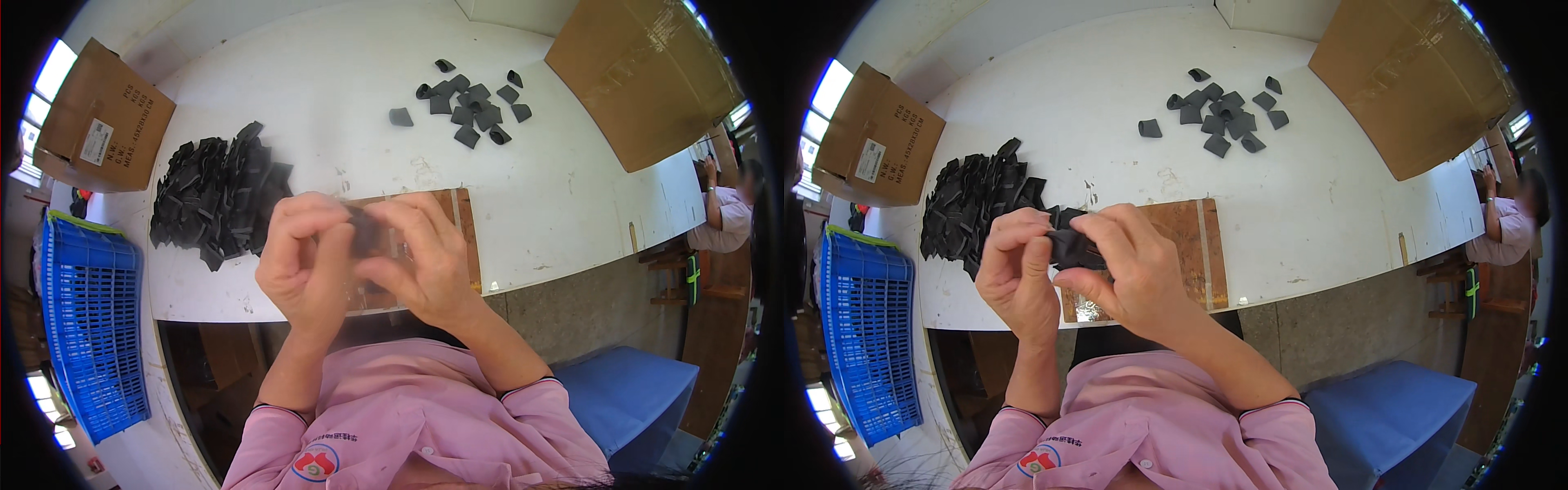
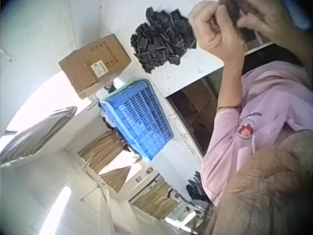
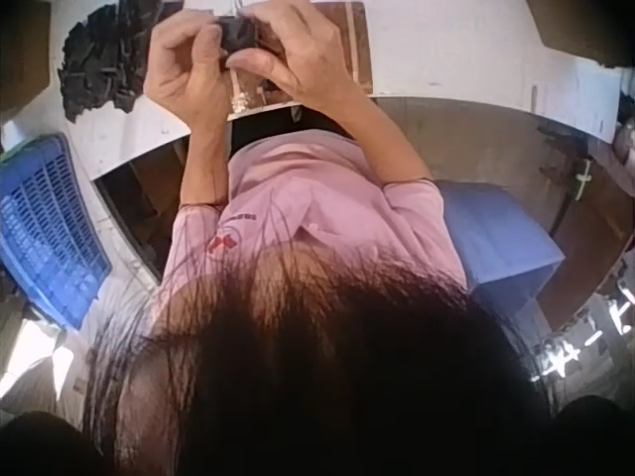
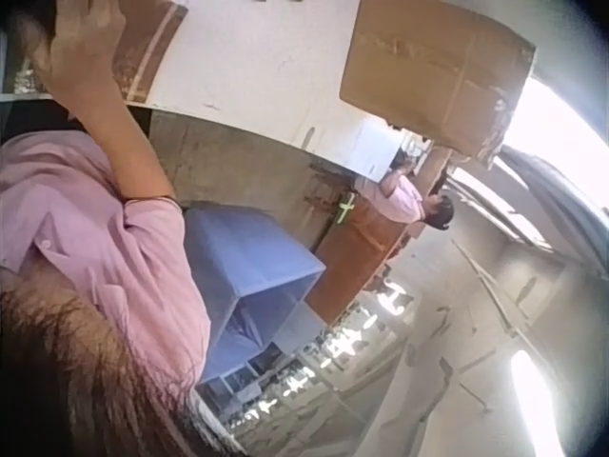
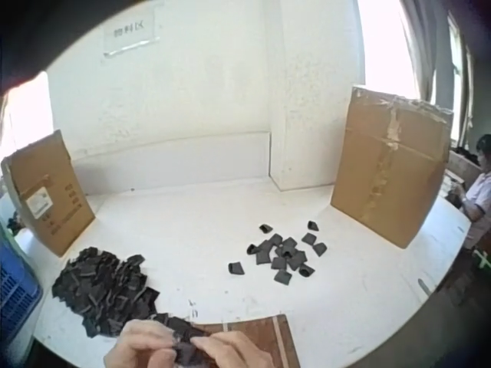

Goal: The person is inspecting and sorting small black foam or rubber rectangular components at a workbench.

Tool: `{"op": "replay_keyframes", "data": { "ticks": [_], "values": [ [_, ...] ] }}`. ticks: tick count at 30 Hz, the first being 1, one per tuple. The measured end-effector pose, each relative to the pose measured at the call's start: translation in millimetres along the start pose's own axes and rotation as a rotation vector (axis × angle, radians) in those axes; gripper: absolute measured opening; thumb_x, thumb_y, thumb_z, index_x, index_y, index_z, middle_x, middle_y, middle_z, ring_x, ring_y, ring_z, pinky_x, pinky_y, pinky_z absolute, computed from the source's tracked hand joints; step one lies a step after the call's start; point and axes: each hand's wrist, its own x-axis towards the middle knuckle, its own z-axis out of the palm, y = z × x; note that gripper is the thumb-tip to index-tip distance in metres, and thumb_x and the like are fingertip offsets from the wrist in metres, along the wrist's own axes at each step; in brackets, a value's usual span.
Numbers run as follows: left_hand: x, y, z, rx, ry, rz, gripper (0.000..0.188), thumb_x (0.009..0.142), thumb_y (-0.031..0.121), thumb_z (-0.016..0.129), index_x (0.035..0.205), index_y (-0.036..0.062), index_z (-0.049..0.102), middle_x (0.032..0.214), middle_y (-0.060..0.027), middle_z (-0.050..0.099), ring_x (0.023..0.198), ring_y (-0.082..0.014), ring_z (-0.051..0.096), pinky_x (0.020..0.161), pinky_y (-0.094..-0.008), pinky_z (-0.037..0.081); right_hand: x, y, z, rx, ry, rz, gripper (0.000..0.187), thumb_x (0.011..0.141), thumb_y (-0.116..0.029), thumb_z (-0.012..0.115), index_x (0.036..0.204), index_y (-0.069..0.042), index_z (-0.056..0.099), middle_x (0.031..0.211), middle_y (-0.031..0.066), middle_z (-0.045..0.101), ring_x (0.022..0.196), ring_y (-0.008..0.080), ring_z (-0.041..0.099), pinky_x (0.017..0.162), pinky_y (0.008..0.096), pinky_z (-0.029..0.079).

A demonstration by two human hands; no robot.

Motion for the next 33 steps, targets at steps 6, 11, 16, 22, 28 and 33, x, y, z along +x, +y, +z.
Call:
{"op": "replay_keyframes", "data": {
  "ticks": [6,11,16,22,28,33],
  "values": [
    [-4,3,2,-0.242,0.281,-0.154,0.007,0.087,0.007,0.049,0.085,0.0007,0.048,0.087,-0.0087,0.052,0.081,-0.0139,0.047,0.076,-0.0251,0.037,11,-7,10,-0.236,0.024,-0.138,0.034,0.061,-0.009,0.071,0.09,-0.002,0.056,0.076,0.0055,0.05,0.063,0.0192,0.053,0.048,0.0273,0.043],
    [-3,-1,-4,-0.189,0.171,-0.138,0.009,0.087,0.01,0.049,0.084,0.0016,0.048,0.086,-0.007,0.05,0.079,-0.0117,0.045,0.074,-0.0234,0.036,13,-2,7,-0.27,0.059,-0.242,0.025,0.058,-0.002,0.067,0.082,0.0,0.058,0.069,0.0054,0.05,0.058,0.0188,0.052,0.046,0.0278,0.043],
    [-7,-6,-9,-0.187,0.097,-0.231,0.011,0.087,0.011,0.051,0.083,0.0019,0.047,0.083,-0.0061,0.05,0.076,-0.0106,0.044,0.073,-0.0221,0.035,1,15,14,-0.213,0.097,-0.251,0.023,0.059,0.005,0.066,0.081,0.0,0.062,0.072,0.0066,0.053,0.057,0.0172,0.051,0.046,0.0264,0.041],
    [-7,-6,-13,-0.202,0.078,-0.247,0.011,0.087,0.011,0.05,0.083,0.0019,0.047,0.084,-0.0065,0.05,0.077,-0.0112,0.045,0.075,-0.0234,0.036,8,-10,-6,-0.116,-0.119,0.063,0.017,0.069,-0.002,0.064,0.086,-0.002,0.061,0.073,0.0073,0.054,0.056,0.0178,0.051,0.048,0.0295,0.042],
    [7,8,-11,-0.244,-0.106,-0.305,0.023,0.079,-0.002,0.05,0.103,-0.0014,0.049,0.095,-0.0105,0.056,0.082,-0.0103,0.053,0.067,-0.0197,0.043,10,-1,5,-0.22,-0.097,-0.089,0.014,0.066,-0.007,0.067,0.074,-0.004,0.056,0.065,0.0059,0.048,0.056,0.0192,0.051,0.045,0.0292,0.041],
    [3,-10,-24,0.032,-0.21,-0.272,0.009,0.083,0.006,0.056,0.085,-0.0022,0.054,0.078,-0.006,0.059,0.065,-0.0087,0.056,0.06,-0.0209,0.047,14,7,8,-0.287,0.007,-0.214,0.014,0.064,-0.005,0.066,0.071,-0.004,0.054,0.063,0.0058,0.045,0.055,0.0194,0.049,0.042,0.028,0.039]
  ]
}}
